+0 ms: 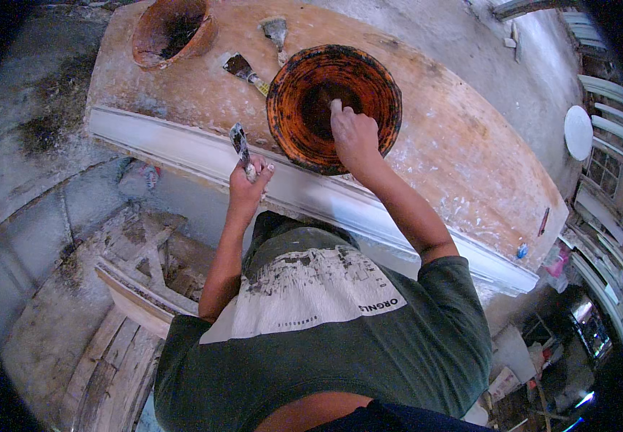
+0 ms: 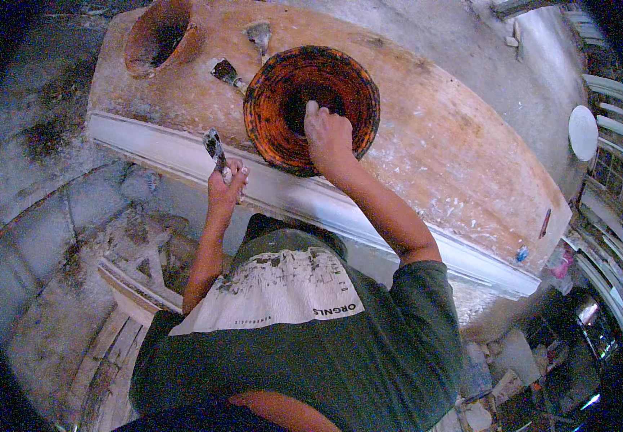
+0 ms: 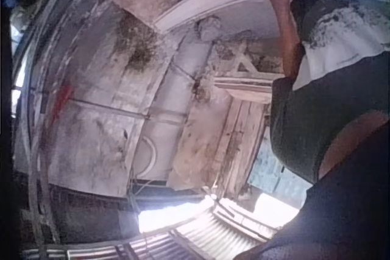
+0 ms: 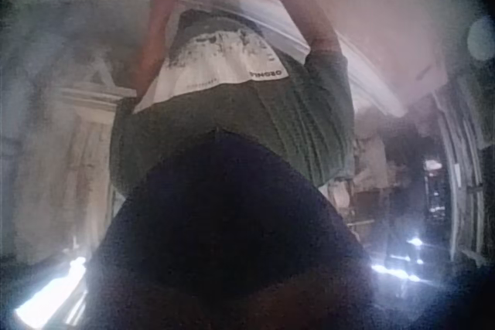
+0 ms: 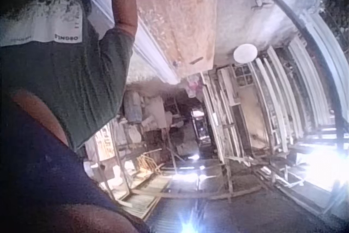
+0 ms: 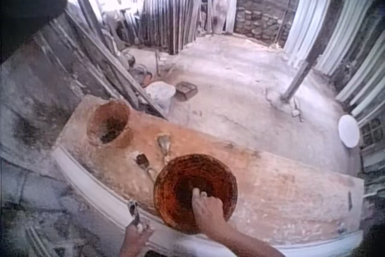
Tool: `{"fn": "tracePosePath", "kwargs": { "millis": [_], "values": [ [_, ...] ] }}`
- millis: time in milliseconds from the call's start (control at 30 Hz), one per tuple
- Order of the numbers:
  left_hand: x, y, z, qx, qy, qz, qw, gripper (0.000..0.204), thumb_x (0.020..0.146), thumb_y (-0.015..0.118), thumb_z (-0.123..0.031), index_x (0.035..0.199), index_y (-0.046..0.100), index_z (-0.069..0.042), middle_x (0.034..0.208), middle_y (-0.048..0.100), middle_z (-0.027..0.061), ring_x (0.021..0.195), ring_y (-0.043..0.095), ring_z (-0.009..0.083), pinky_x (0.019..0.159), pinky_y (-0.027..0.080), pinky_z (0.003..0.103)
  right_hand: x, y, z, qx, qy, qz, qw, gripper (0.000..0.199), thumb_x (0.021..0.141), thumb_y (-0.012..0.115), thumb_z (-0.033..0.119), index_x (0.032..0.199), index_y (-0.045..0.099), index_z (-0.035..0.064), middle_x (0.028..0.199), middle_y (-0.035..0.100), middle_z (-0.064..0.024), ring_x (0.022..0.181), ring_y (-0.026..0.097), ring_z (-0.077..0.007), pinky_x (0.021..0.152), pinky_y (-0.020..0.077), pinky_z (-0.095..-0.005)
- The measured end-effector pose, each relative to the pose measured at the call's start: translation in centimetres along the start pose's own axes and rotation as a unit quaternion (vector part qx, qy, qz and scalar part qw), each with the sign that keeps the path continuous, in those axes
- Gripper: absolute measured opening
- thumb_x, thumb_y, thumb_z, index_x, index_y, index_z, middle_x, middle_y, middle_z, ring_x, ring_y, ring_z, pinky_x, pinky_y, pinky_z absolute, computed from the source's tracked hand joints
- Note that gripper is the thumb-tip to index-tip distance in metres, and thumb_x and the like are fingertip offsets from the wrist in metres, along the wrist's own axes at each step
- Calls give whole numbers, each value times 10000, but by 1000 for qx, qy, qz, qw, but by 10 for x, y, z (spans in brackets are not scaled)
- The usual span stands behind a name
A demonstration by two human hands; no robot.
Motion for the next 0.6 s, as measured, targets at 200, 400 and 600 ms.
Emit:
{"fn": "tracePosePath", "kwargs": {
  "millis": [200,400,600],
  "values": [
    [-7,4,1,10,-47,5,999,219,836,651,-77,819,436,-113,787,469,-21,659,464,60,521,409,224,4,-1,-5,-9,14,-30,999,128,822,507,101,926,566,53,776,650,-142,692,657,-312,581,526,-415],
    [-10,15,-4,12,-31,23,999,213,841,646,-87,821,435,-111,789,475,-20,647,459,60,513,399,219,-6,-20,-15,32,16,-10,999,107,814,504,101,848,600,70,778,651,-165,703,656,-321,592,520,-428],
    [-13,15,2,-3,-31,30,999,210,841,646,-101,824,438,-109,765,467,-28,617,447,51,491,388,213,-80,-125,-25,118,70,-59,989,169,864,513,151,1011,595,150,776,632,-164,700,643,-321,575,512,-429]
  ]
}}
Point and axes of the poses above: each hand's wrist, its own x-axis towards the middle knuckle, its own y-axis out of the palm, z = x × y, the point moved 8 cm from there along x, towards the middle knuckle
